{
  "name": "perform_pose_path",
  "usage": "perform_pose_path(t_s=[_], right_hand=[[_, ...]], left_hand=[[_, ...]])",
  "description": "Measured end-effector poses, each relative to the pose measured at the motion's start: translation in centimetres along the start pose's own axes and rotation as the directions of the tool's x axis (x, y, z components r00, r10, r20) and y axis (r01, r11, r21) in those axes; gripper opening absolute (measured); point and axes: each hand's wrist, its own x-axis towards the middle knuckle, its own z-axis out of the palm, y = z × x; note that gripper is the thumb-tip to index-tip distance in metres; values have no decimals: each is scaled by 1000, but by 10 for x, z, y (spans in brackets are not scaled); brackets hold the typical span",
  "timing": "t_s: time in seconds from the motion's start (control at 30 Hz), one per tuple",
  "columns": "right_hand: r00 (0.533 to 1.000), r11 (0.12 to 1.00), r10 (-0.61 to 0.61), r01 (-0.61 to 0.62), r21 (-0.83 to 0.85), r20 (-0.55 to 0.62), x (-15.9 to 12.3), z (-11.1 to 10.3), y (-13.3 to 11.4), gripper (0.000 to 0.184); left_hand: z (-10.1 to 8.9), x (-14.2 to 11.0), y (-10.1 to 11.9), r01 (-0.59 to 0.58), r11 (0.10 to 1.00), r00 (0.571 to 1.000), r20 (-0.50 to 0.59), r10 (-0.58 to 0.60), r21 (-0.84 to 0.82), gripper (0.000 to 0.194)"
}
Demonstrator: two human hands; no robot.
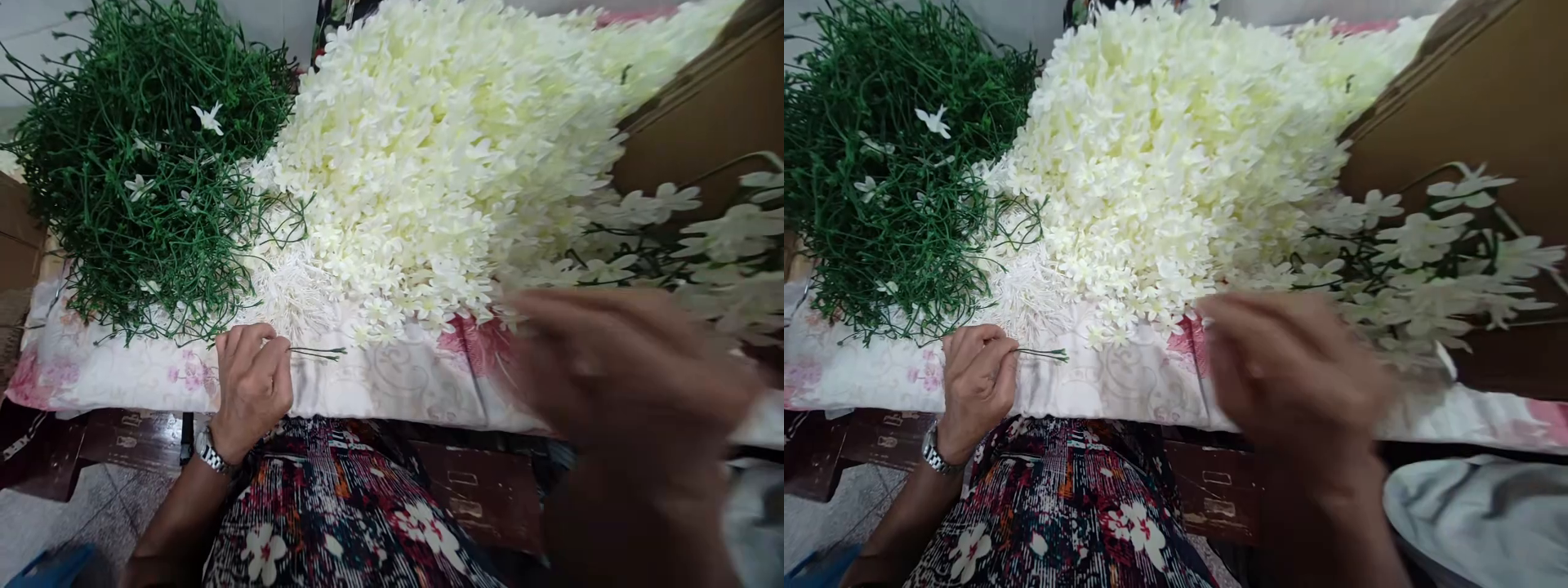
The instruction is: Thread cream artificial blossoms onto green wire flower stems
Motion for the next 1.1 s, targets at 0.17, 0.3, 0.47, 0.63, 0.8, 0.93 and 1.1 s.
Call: perform_pose_path(t_s=[0.17,0.3,0.47,0.63,0.8,0.93,1.1], right_hand=[[994,995,-87,83,63,62,13,45,-50,37],[987,989,-114,102,103,116,16,59,-54,15],[987,987,-86,66,146,138,11,62,-53,14],[973,974,-159,128,187,165,13,70,-61,9],[970,969,-173,137,204,169,13,67,-59,12],[994,982,-26,6,186,104,2,59,-51,36],[988,978,43,-72,196,152,-8,62,-49,25]], left_hand=[[-6,0,14,4,992,991,130,13,-125,8],[-8,2,20,1,983,977,208,37,-182,9],[-9,5,24,58,939,959,282,42,-338,10],[-3,2,30,40,916,919,375,124,-400,31],[7,-6,27,117,836,937,338,87,-537,50],[11,-8,24,274,779,953,270,-139,-564,27],[13,-7,27,399,653,913,215,-346,-643,17]])
